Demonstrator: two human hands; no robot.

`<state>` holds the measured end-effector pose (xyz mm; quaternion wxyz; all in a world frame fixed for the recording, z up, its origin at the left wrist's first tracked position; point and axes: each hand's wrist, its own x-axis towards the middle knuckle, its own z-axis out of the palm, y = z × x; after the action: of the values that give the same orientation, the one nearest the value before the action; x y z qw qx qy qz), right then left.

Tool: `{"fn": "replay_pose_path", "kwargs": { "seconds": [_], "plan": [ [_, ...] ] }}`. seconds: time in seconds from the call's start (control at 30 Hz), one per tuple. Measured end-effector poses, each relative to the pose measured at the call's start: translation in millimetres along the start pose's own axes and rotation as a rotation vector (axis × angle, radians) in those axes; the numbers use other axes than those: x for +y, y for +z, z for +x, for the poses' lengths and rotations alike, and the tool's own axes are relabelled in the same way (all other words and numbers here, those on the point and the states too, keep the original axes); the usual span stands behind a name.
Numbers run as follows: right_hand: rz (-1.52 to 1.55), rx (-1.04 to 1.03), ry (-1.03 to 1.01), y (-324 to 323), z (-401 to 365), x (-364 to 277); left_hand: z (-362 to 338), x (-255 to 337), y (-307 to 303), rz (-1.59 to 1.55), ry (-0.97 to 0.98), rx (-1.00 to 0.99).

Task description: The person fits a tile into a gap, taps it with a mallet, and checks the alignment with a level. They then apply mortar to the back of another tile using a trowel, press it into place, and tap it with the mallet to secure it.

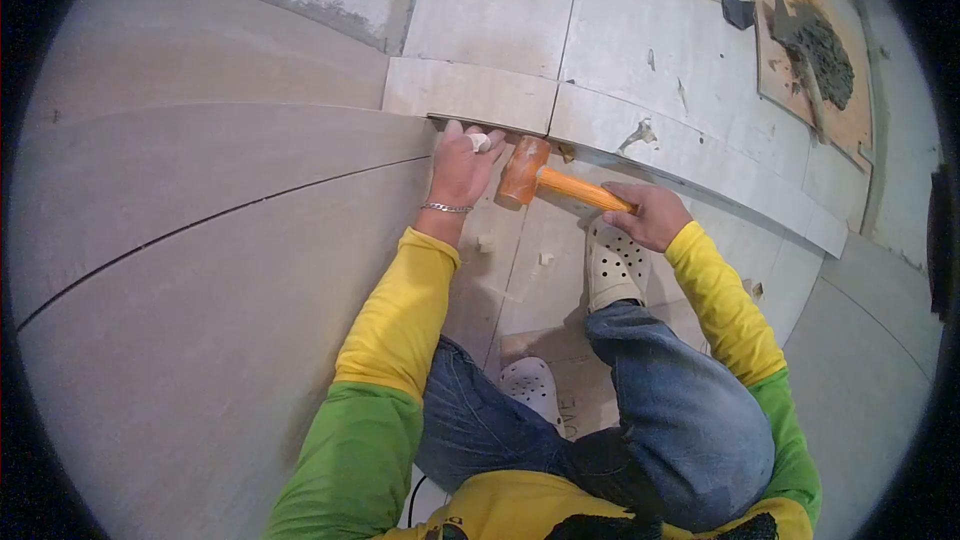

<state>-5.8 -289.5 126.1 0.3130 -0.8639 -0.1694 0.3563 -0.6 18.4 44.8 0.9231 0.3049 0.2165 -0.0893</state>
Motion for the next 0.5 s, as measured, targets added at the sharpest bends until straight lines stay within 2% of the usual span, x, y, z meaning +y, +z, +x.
{"fn": "replay_pose_path", "kwargs": {
  "seconds": [0.33,0.4,0.43,0.5],
  "plan": [
    [-0.044,-0.033,-0.054,5,7,3,-5,9,13,0.097,-0.071,0.177],
    [-0.003,-0.062,-0.01,7,10,3,-6,11,11,0.325,0.027,0.116],
    [-0.005,-0.057,-0.017,7,13,1,-9,12,9,0.327,0.035,0.114],
    [-0.016,-0.059,-0.051,7,18,-2,-16,17,6,0.832,0.259,0.055]
  ]
}}
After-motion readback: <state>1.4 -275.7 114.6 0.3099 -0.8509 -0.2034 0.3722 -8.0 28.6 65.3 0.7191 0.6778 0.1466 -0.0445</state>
